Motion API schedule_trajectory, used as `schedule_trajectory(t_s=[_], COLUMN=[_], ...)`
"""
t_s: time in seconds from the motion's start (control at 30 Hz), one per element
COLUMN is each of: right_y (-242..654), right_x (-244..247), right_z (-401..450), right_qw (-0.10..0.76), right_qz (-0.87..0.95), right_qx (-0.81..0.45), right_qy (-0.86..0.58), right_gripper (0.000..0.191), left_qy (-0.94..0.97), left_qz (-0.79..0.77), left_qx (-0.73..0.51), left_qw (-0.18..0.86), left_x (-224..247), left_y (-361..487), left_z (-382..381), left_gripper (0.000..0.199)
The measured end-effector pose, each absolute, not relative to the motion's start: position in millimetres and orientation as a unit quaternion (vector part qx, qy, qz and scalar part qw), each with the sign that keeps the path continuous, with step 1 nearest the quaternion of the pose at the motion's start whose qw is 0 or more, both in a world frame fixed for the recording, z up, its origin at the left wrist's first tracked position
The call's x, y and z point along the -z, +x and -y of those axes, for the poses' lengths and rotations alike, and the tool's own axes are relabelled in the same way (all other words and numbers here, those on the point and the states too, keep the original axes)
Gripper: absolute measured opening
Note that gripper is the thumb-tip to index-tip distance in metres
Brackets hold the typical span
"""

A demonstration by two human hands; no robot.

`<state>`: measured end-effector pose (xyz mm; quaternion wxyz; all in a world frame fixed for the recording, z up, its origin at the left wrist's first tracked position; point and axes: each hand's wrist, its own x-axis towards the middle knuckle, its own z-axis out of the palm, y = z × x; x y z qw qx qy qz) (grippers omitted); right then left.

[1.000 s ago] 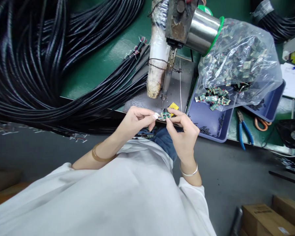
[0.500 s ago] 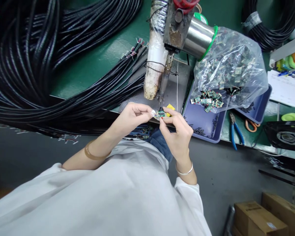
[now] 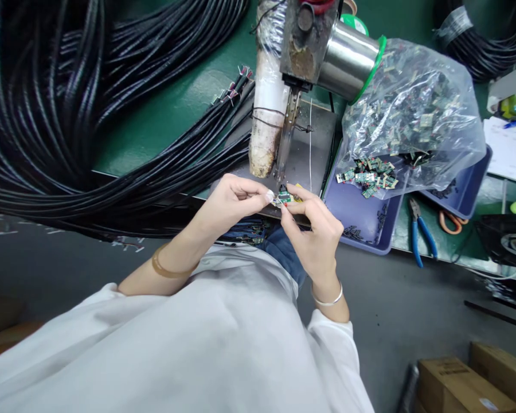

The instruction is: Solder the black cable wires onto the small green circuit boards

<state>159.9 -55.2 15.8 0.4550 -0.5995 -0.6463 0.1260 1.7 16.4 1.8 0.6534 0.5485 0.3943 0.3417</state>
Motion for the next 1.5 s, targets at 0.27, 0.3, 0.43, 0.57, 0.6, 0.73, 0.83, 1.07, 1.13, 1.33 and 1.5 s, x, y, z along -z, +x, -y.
schedule_trajectory(t_s=[0.27,0.3,0.43,0.57,0.6,0.73,0.83,1.07,1.13,1.33,1.5], right_y=[158.8,158.8,158.7,157.4,156.9,156.5,159.3,164.4,163.6,158.2,157.1], right_x=[-20.4,-21.2,-22.7,-20.7,-19.9,-18.4,-20.6,-20.6,-17.2,-10.3,-9.6], right_z=[53.5,53.7,56.0,59.4,60.0,62.1,66.4,79.6,79.1,68.6,63.0], right_qw=[0.451,0.449,0.444,0.426,0.418,0.402,0.432,0.586,0.534,0.422,0.434], right_qz=[0.664,0.667,0.678,0.692,0.696,0.699,0.664,0.539,0.571,0.681,0.677], right_qx=[-0.108,-0.105,-0.093,-0.074,-0.07,-0.061,-0.071,-0.086,-0.068,-0.045,-0.053], right_qy=[-0.587,-0.585,-0.578,-0.578,-0.58,-0.588,-0.606,-0.599,-0.62,-0.596,-0.592], right_gripper=[0.013,0.013,0.014,0.015,0.015,0.013,0.012,0.03,0.027,0.012,0.014], left_qy=[0.583,0.586,0.594,0.595,0.596,0.599,0.594,0.592,0.594,0.614,0.622], left_qz=[-0.396,-0.393,-0.384,-0.392,-0.393,-0.388,-0.384,-0.367,-0.365,-0.368,-0.385], left_qx=[-0.347,-0.348,-0.352,-0.336,-0.329,-0.313,-0.311,-0.312,-0.314,-0.323,-0.333], left_qw=[0.619,0.617,0.613,0.616,0.618,0.627,0.635,0.646,0.644,0.619,0.595], left_x=[-9.3,-11.1,-15.7,-13.0,-11.6,-7.1,-6.1,-6.1,-5.9,-3.8,-3.3], left_y=[1.5,1.3,0.6,0.2,0.2,0.5,1.1,0.4,-0.1,0.1,3.0], left_z=[-15.4,-15.1,-14.6,-15.0,-15.0,-13.7,-11.1,-7.2,-6.9,-7.5,-9.5], left_gripper=[0.019,0.019,0.018,0.02,0.021,0.022,0.018,0.017,0.017,0.019,0.019])
